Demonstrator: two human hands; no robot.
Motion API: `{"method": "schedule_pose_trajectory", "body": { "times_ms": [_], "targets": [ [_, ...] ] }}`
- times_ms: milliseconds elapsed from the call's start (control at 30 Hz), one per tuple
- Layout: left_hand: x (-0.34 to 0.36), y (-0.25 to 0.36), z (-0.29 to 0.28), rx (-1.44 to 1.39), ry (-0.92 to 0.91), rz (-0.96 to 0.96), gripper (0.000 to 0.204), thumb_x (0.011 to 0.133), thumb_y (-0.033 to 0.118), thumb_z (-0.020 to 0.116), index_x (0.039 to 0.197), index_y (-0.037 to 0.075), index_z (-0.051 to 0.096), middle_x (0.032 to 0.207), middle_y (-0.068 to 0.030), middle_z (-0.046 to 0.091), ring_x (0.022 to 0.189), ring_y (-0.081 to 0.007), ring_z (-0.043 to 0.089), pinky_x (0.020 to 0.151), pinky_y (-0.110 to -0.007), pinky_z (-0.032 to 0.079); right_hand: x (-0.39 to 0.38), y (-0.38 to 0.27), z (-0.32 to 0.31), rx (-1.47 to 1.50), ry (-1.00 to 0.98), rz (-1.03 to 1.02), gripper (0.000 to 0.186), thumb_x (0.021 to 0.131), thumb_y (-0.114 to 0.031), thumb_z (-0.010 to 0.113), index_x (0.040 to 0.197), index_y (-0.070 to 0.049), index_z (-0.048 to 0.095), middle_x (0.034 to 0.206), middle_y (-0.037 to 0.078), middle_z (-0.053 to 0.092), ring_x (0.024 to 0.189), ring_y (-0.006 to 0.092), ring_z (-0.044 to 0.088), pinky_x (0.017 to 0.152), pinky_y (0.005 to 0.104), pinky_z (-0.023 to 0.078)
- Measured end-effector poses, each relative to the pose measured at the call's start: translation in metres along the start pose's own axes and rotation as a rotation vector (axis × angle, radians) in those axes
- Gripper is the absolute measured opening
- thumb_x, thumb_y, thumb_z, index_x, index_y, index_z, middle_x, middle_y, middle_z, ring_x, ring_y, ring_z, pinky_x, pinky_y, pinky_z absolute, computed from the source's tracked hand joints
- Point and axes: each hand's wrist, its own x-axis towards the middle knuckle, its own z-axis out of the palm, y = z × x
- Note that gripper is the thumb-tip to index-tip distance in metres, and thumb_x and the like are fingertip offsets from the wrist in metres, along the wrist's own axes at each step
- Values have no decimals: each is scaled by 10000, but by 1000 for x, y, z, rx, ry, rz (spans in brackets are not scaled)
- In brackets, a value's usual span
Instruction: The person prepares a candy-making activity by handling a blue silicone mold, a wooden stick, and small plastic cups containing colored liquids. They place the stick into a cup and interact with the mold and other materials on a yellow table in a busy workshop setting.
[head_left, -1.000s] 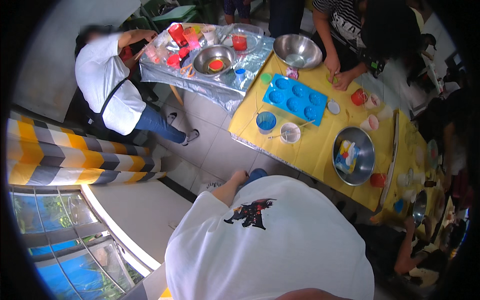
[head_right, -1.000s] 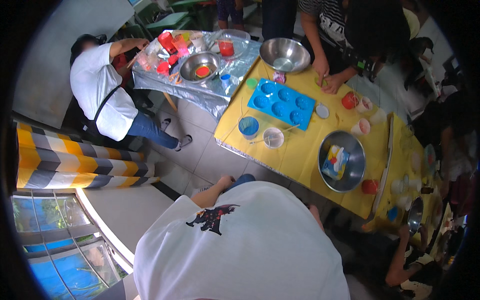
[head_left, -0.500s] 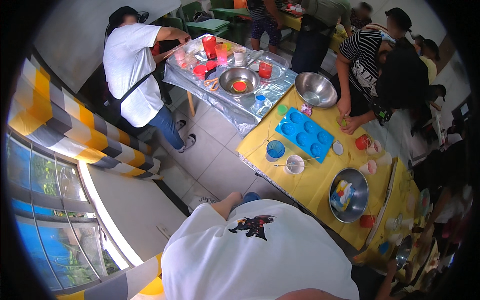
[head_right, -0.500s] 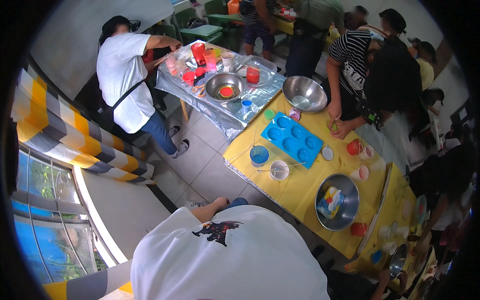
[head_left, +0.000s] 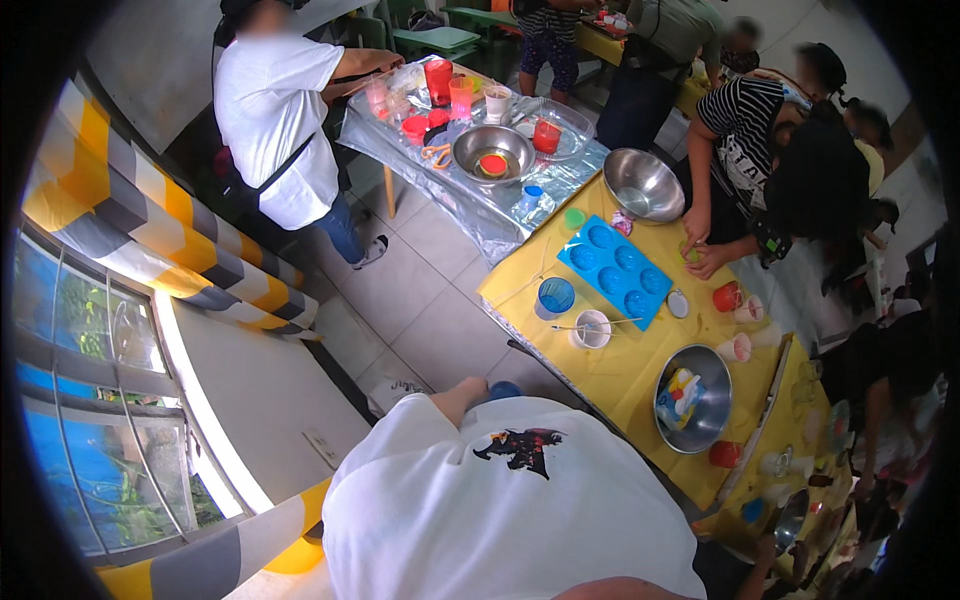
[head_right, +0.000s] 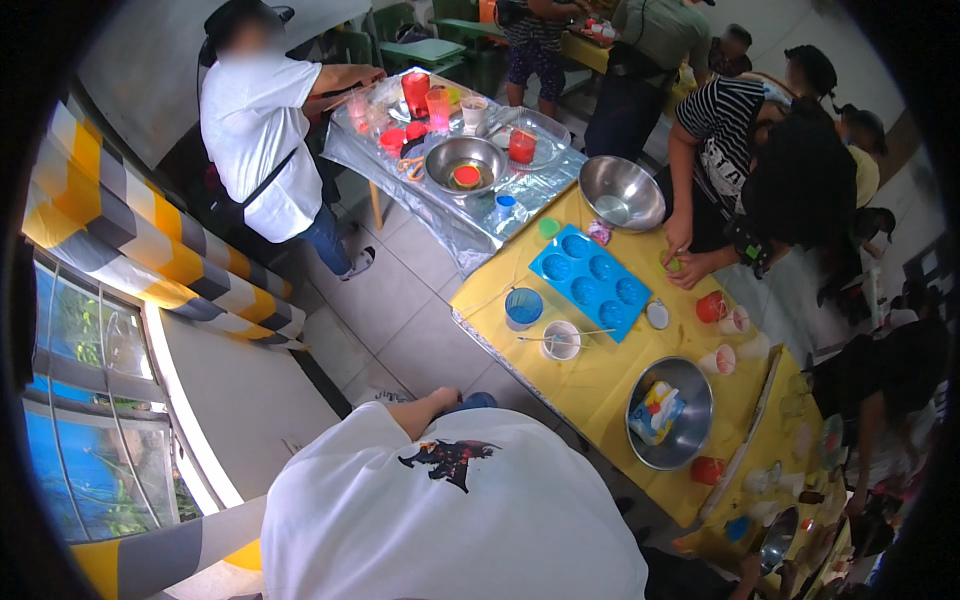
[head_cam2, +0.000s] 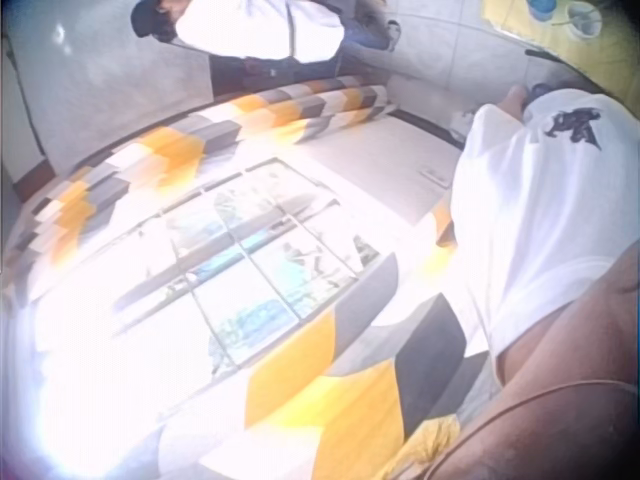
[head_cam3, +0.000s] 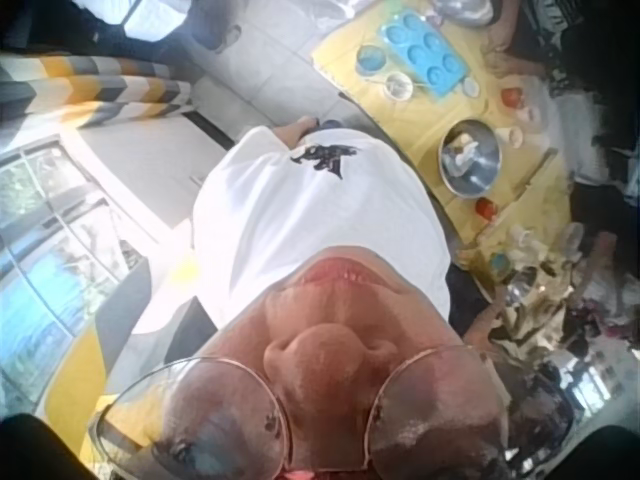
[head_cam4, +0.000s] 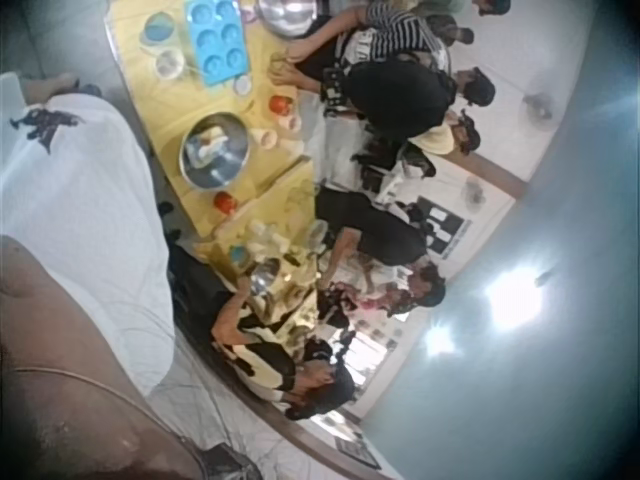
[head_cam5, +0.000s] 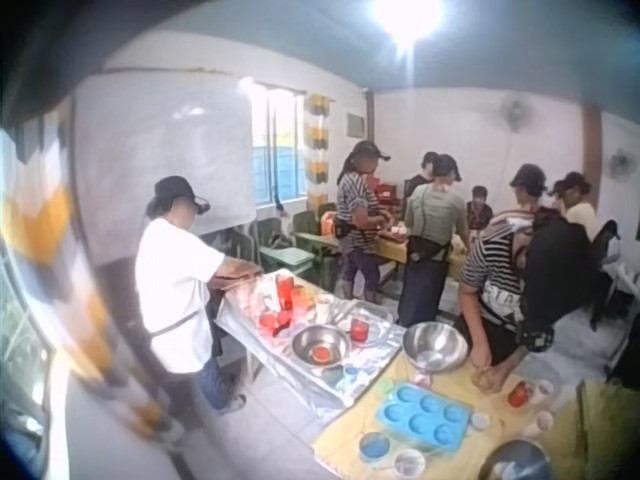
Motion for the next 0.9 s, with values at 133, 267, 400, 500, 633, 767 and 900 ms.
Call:
{"method": "schedule_pose_trajectory", "body": {
  "times_ms": [133,267,400,500,633,767,900],
  "targets": [
    [0,2,-7,-5,-15,-24,372,738,349,662,1037,128,690,1062,-165,662,995,-332,628,872,-405,496,-5,-13,-11,-2,-14,15,372,782,-239,587,1076,-21,654,1092,210,629,1083,350,565,925,408,447],
    [5,4,-5,-20,-29,-27,370,728,342,668,1030,129,692,1059,-162,663,994,-334,628,873,-406,495,-13,-18,-21,-7,-24,37,370,779,-239,588,1073,-25,657,1090,208,632,1078,350,569,921,408,449],
    [12,-3,1,10,-21,-19,358,725,325,663,1022,127,695,1053,-165,663,990,-335,628,876,-406,494,-14,-26,-27,-6,-26,43,368,777,-239,588,1071,-29,659,1088,206,634,1073,350,573,916,409,452],
    [9,-2,-2,4,-28,-14,348,728,312,657,1022,130,696,1051,-166,663,991,-336,627,878,-409,494,-16,-29,-28,-8,-36,49,367,775,-239,589,1070,-31,661,1086,205,635,1069,350,576,913,409,454],
    [10,-7,1,32,-25,6,335,741,308,645,1023,135,695,1049,-164,664,990,-336,627,875,-411,495,-16,-31,-32,-1,-33,58,365,773,-239,590,1067,-35,663,1085,203,637,1064,350,580,909,409,457],
    [8,-5,-1,40,-33,-12,349,748,315,644,1047,140,687,1059,-159,662,991,-336,628,873,-408,497,-16,-32,-32,3,-39,74,364,771,-239,591,1065,-39,666,1083,201,640,1059,350,584,904,410,460],
    [5,-2,-1,16,-38,-15,371,750,323,649,1073,143,678,1073,-155,660,1002,-334,625,875,-406,497,-21,-31,-38,23,-19,106,362,768,-239,592,1063,-43,668,1081,199,642,1055,350,588,900,410,462]
  ]
}}
